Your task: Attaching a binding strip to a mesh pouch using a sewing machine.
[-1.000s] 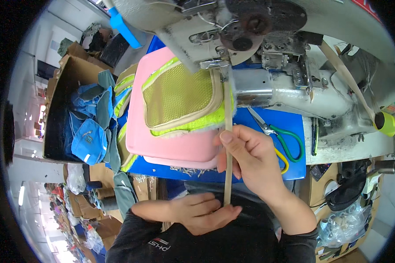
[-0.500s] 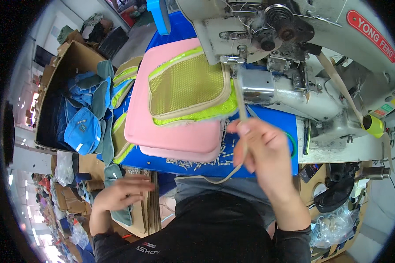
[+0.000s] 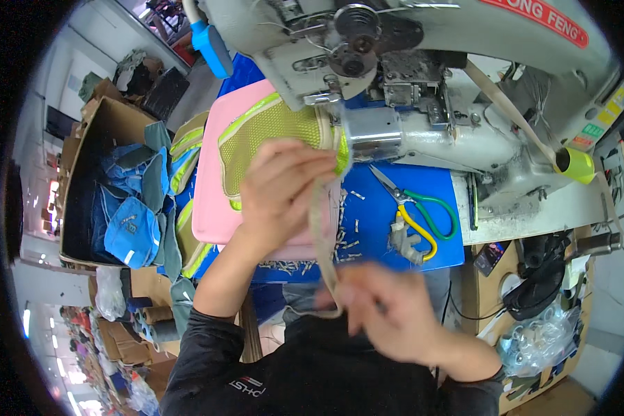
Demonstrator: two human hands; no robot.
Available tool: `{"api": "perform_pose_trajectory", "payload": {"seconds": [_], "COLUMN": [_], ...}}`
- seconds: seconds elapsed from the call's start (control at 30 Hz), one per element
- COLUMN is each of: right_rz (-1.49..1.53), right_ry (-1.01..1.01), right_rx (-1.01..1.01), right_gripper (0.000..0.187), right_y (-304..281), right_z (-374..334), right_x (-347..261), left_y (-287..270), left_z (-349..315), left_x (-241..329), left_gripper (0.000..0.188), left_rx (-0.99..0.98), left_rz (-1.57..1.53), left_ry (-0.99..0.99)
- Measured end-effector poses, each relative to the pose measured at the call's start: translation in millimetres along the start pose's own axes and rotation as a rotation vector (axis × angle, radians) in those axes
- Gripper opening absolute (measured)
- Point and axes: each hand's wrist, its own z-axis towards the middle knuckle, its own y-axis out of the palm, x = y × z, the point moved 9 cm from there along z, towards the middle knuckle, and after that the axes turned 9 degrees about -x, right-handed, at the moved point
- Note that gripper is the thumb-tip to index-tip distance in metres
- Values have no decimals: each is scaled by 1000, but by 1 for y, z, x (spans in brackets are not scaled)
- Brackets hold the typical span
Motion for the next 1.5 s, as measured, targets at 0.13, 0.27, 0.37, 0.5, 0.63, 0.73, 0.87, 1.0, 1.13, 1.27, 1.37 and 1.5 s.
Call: {"api": "perform_pose_trajectory", "payload": {"seconds": [0.13,0.27,0.37,0.5,0.63,0.73,0.87,1.0,1.13,1.27,1.37,1.5], "right_rz": [16,28,147,96,-10,8,18,-7,32,-55,-13,-37], "right_ry": [-33,-96,-117,-208,-252,-162,-148,-199,-243,-242,-165,-192], "right_rx": [300,330,302,304,318,360,400,348,333,338,319,327], "right_gripper": [17,11,6,3,4,7,7,7,7,6,6,6], "right_y": [-52,-58,-52,-52,-55,-55,-55,-44,-43,-45,-47,-50], "right_z": [68,96,99,101,110,114,112,119,123,119,119,117], "right_x": [19,29,35,33,29,27,29,34,42,31,31,23], "left_y": [-5,-1,2,6,11,11,9,0,3,10,9,6], "left_z": [1,4,5,8,12,13,21,16,19,22,24,24], "left_x": [-14,2,11,16,6,-1,-4,-11,-10,-7,-6,-7], "left_gripper": [25,26,31,31,31,31,29,26,28,27,27,26], "left_rx": [-6,-4,-41,-125,-167,-149,-204,-142,-190,-242,-250,-257], "left_rz": [-118,15,112,149,128,118,104,50,51,119,146,149], "left_ry": [-144,-95,36,83,100,113,101,67,96,168,186,191]}}
